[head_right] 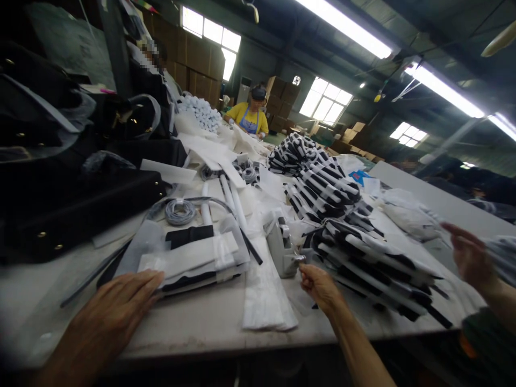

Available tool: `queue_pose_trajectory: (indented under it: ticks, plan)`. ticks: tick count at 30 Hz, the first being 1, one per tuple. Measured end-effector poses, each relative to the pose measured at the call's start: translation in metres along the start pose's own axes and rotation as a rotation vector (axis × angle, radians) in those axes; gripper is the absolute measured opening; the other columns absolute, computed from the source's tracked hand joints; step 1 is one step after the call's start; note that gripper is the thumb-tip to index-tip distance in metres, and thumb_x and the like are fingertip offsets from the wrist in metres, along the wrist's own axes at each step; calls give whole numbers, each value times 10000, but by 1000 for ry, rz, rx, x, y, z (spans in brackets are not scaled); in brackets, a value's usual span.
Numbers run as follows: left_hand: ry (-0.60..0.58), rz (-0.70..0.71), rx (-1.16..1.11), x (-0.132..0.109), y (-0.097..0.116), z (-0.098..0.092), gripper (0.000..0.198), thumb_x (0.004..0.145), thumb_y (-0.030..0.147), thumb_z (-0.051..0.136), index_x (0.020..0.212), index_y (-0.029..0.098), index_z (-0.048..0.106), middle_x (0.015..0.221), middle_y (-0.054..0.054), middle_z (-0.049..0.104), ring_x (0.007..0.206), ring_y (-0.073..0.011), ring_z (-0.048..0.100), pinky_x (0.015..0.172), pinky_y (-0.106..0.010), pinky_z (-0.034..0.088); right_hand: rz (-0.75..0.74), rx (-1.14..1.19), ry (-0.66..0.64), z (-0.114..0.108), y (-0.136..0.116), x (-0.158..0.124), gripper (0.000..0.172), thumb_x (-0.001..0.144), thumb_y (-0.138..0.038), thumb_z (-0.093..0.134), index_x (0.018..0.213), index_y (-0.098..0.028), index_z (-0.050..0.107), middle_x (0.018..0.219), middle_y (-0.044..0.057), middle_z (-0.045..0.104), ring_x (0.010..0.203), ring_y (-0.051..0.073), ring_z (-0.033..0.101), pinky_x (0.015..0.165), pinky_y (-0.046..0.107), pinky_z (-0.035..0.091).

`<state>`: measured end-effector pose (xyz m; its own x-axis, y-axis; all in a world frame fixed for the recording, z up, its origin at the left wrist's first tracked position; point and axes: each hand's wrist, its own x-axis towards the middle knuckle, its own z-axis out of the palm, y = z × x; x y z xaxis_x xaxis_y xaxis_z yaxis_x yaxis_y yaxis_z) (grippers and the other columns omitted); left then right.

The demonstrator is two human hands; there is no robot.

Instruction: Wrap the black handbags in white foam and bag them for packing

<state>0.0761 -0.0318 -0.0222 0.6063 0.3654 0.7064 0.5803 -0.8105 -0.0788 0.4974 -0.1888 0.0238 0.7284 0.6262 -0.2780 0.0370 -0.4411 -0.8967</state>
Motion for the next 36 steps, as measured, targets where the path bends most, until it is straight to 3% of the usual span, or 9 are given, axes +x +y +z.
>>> queue_pose_trajectory:
  ticks: [5,8,10,14,17,21,28,32,36]
  plan:
    - [-54,-110,-45,-2,9,-3,285,991,149,409,1169,170,630,1116,-66,701,1047,-227,648,1005,-411,407,-42,-349,-40,-17,-17,-3,403,419,-530,810,414,-197,584,455,24,520,461,138,426,461,286,352]
    - [-70,-157,-84,-3,14,-3,282,979,117,422,1184,154,613,1118,-64,694,1084,-218,626,1035,-409,395,-195,-571,-276,1,-57,-15,422,533,-635,751,513,-221,674,549,50,592,549,198,526,531,311,443]
    - [-94,-199,-106,-4,16,-2,280,972,122,443,1202,149,600,1132,-71,685,1112,-223,608,1050,-415,394,-296,-667,-480,36,-93,-29,429,613,-657,715,586,-229,707,562,47,598,547,200,531,517,302,448]
    - [-99,-229,-140,-7,18,-2,291,969,120,454,1229,132,585,1151,-81,674,1159,-238,583,1080,-431,377,-642,-836,-825,143,-154,-59,304,812,-505,657,673,-237,700,664,10,659,648,173,585,599,252,439]
    - [-83,-238,-176,-10,18,-1,300,985,126,421,1234,131,588,1155,-79,671,1192,-235,565,1111,-435,347,-858,-965,-1014,220,-177,-65,172,835,-333,669,699,-232,705,650,-28,658,616,135,575,583,231,401]
    - [-81,-252,-204,-15,18,2,313,1007,167,396,1250,137,592,1186,-75,663,1225,-228,540,1140,-437,306,-1031,-1216,-1117,291,-186,-55,91,796,-297,729,740,-224,732,636,-34,669,570,117,557,530,224,334]
    - [-40,-279,-232,-18,16,5,319,1002,181,399,1224,130,623,1192,-83,661,1238,-241,533,1153,-458,279,-1344,-1694,-1266,361,-190,-43,212,810,-396,764,777,-187,766,722,50,741,695,189,653,666,282,361]
    - [-34,-285,-232,-17,14,2,341,1011,177,373,1228,134,633,1176,-79,671,1220,-238,543,1144,-456,286,-1645,-1642,-1381,381,-188,-27,336,813,-486,745,739,-158,748,749,80,746,718,215,647,810,350,360]
    - [-52,-308,-228,-17,14,3,345,1011,173,375,1240,137,631,1183,-74,675,1229,-234,541,1155,-457,270,-1744,-1517,-1429,393,-181,1,337,850,-512,693,736,-197,730,760,53,743,755,206,628,825,348,342]
